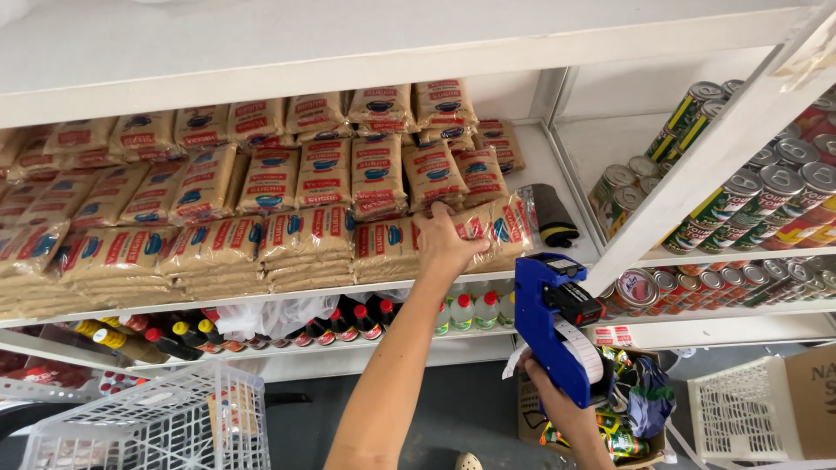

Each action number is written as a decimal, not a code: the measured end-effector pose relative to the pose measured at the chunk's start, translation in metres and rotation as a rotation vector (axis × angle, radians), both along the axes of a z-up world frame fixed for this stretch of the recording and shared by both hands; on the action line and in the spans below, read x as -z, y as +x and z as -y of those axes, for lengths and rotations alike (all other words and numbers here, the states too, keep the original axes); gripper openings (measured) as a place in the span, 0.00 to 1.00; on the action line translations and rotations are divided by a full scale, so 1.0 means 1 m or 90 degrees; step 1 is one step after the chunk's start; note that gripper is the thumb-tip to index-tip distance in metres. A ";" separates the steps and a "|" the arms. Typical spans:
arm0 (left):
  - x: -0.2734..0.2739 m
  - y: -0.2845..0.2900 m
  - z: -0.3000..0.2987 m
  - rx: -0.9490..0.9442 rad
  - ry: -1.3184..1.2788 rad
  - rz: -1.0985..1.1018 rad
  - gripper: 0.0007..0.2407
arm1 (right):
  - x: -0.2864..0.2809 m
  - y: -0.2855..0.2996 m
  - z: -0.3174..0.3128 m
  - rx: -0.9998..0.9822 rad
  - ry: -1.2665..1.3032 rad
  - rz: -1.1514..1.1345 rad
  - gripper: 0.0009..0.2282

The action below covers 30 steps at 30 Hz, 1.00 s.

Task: The recorder uses a price labeling gun to tag individual bags of sugar on a grocery shelf and then places the labeled bags into a white plastic basket.

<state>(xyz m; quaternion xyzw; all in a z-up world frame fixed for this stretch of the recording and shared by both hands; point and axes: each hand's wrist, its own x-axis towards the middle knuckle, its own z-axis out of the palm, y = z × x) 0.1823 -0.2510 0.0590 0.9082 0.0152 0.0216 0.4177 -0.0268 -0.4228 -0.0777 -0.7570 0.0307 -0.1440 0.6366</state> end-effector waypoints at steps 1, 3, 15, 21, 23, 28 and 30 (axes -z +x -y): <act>-0.002 -0.004 -0.001 0.021 -0.016 0.010 0.37 | -0.006 -0.002 0.001 0.001 -0.039 -0.005 0.02; 0.005 -0.010 -0.005 0.042 -0.034 0.018 0.36 | -0.020 -0.006 -0.001 0.002 -0.079 -0.012 0.03; 0.094 -0.080 -0.071 0.020 -1.201 -0.160 0.21 | -0.022 -0.014 -0.014 -0.035 -0.038 -0.003 0.05; 0.090 -0.099 -0.087 0.079 -1.249 -0.136 0.21 | -0.042 -0.008 -0.035 -0.026 -0.321 -0.028 0.07; 0.087 -0.102 -0.091 0.057 -1.208 -0.114 0.22 | -0.053 -0.008 -0.043 -0.060 -0.382 0.020 0.08; 0.076 -0.112 -0.095 0.087 -1.141 -0.078 0.23 | -0.054 -0.008 -0.051 -0.089 -0.327 0.037 0.08; 0.073 -0.114 -0.095 0.105 -1.120 -0.066 0.23 | -0.052 -0.008 -0.052 -0.092 -0.324 0.021 0.08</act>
